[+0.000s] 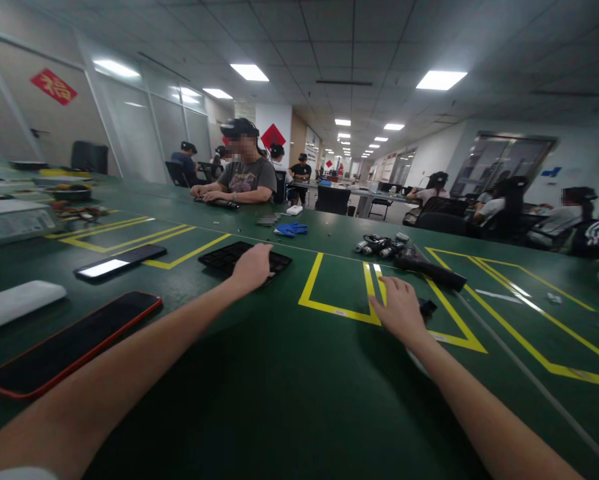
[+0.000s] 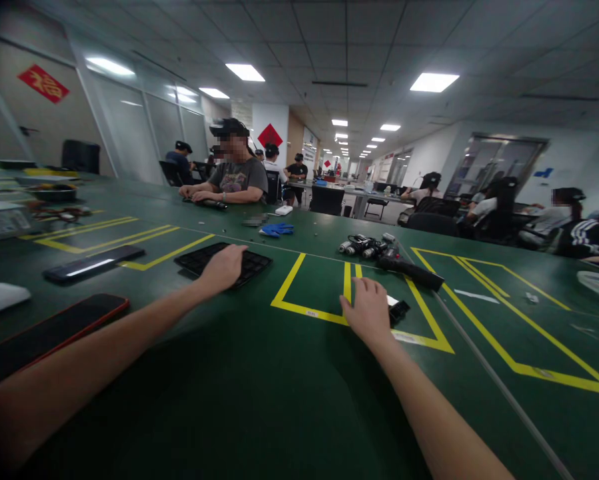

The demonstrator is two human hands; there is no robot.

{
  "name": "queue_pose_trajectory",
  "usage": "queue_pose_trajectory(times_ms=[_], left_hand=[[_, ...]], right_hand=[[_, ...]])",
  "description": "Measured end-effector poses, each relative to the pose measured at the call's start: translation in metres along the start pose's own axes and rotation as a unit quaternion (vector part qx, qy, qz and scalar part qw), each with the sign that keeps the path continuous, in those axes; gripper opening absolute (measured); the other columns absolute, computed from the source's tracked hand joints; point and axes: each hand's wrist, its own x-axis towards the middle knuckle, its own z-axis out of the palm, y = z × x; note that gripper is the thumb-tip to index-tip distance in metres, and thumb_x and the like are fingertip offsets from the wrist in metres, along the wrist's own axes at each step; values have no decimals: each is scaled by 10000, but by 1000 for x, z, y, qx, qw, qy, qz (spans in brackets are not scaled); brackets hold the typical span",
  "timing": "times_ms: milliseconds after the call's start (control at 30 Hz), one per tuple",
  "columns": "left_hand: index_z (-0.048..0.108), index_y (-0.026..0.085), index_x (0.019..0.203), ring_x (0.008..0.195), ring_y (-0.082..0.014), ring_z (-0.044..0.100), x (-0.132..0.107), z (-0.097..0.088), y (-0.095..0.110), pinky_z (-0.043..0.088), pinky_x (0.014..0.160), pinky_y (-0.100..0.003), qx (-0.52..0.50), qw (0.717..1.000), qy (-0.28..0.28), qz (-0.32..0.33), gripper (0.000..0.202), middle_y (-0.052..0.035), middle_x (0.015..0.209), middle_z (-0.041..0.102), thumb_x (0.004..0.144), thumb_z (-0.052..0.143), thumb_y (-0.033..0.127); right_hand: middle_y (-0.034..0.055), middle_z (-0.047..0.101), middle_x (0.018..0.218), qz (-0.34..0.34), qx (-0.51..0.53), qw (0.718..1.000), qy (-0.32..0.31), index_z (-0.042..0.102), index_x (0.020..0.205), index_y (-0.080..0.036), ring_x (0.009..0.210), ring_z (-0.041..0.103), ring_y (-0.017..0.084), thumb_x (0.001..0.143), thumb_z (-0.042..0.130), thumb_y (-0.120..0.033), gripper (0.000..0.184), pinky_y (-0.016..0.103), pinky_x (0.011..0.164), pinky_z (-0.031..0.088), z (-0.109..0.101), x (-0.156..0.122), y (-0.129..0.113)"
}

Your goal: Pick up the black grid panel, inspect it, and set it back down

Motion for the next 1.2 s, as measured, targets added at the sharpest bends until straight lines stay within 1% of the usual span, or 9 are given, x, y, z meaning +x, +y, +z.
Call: queue_pose_trajectory(times_ms=[133, 300, 500, 600, 700, 900, 1000, 1067, 1200], left_hand=[[505, 129, 1227, 1053, -167, 534, -19, 25, 38, 390, 930, -261, -41, 986, -74, 141, 459, -92, 1147, 585, 805, 340, 53], [495, 94, 1240, 1222, -181, 420, -20, 46, 40, 299, 1032, -308, -62, 967, -162, 189, 451, -107, 1313, 480, 833, 302, 66], [428, 170, 1303, 1310, -257, 270, -52, 15, 50, 187, 1067, -460, -80, 954, -114, 264, 474, -91, 1400, 370, 882, 380, 382], [379, 231, 1335, 1299, -221, 302, -83, -4, 60, 207, 1066, -422, -112, 914, -188, 341, 477, -57, 1415, 351, 895, 352, 415], [410, 227, 1317, 1279, -218, 336, -101, -12, 65, 258, 1044, -390, -134, 895, -223, 363, 459, -66, 1399, 377, 894, 372, 400], [536, 176, 1173, 1109, -191, 493, -79, -4, 65, 372, 945, -343, -81, 929, -125, 340, 327, -85, 1212, 542, 901, 367, 242], [569, 119, 1054, 937, -219, 560, -48, 7, 60, 440, 803, -354, 29, 962, -87, 257, 293, -132, 1033, 578, 897, 357, 248], [566, 108, 984, 878, -231, 572, -31, 17, 56, 449, 747, -356, 61, 975, -113, 180, 271, -137, 954, 578, 892, 370, 271], [564, 122, 795, 938, -232, 538, -14, 34, 45, 394, 846, -361, -228, 954, -191, 21, 63, -97, 880, 577, 799, 531, 175]], right_hand=[[111, 443, 1313, -130, 88, 982, -101, 420, 1289, -147, 1238, 348, 277, 815, 440, -422, 549, 442, 1042, 280, 4, -26, -51], [85, 404, 1367, -210, 130, 947, -206, 428, 1294, -218, 1280, 313, 279, 880, 290, -443, 491, 530, 1051, 221, 5, -43, -71], [127, 431, 1335, -106, 48, 990, -74, 430, 1285, -140, 1254, 329, 282, 878, 301, -419, 510, 493, 1039, 255, -2, -10, -20], [144, 410, 1350, 8, -64, 998, -17, 435, 1276, -143, 1267, 281, 340, 859, 329, -417, 509, 588, 1012, 202, 6, 3, 24], [140, 475, 1289, 74, -92, 991, -63, 460, 1248, -155, 1195, 368, 346, 846, 347, -428, 498, 579, 958, 283, 18, 5, 56], [131, 521, 1224, 91, -90, 987, -101, 467, 1229, -172, 1125, 423, 324, 846, 343, -394, 460, 467, 880, 396, 27, 3, 65], [128, 524, 1217, 92, -88, 987, -100, 464, 1230, -178, 1120, 425, 321, 847, 339, -394, 457, 462, 872, 402, 24, 4, 61], [128, 521, 1222, 95, -88, 986, -102, 461, 1234, -178, 1125, 420, 321, 847, 339, -394, 460, 463, 870, 403, 23, 5, 60], [130, 520, 1225, 98, -85, 985, -110, 460, 1239, -176, 1123, 422, 319, 846, 339, -397, 467, 463, 867, 406, 24, 6, 60]])
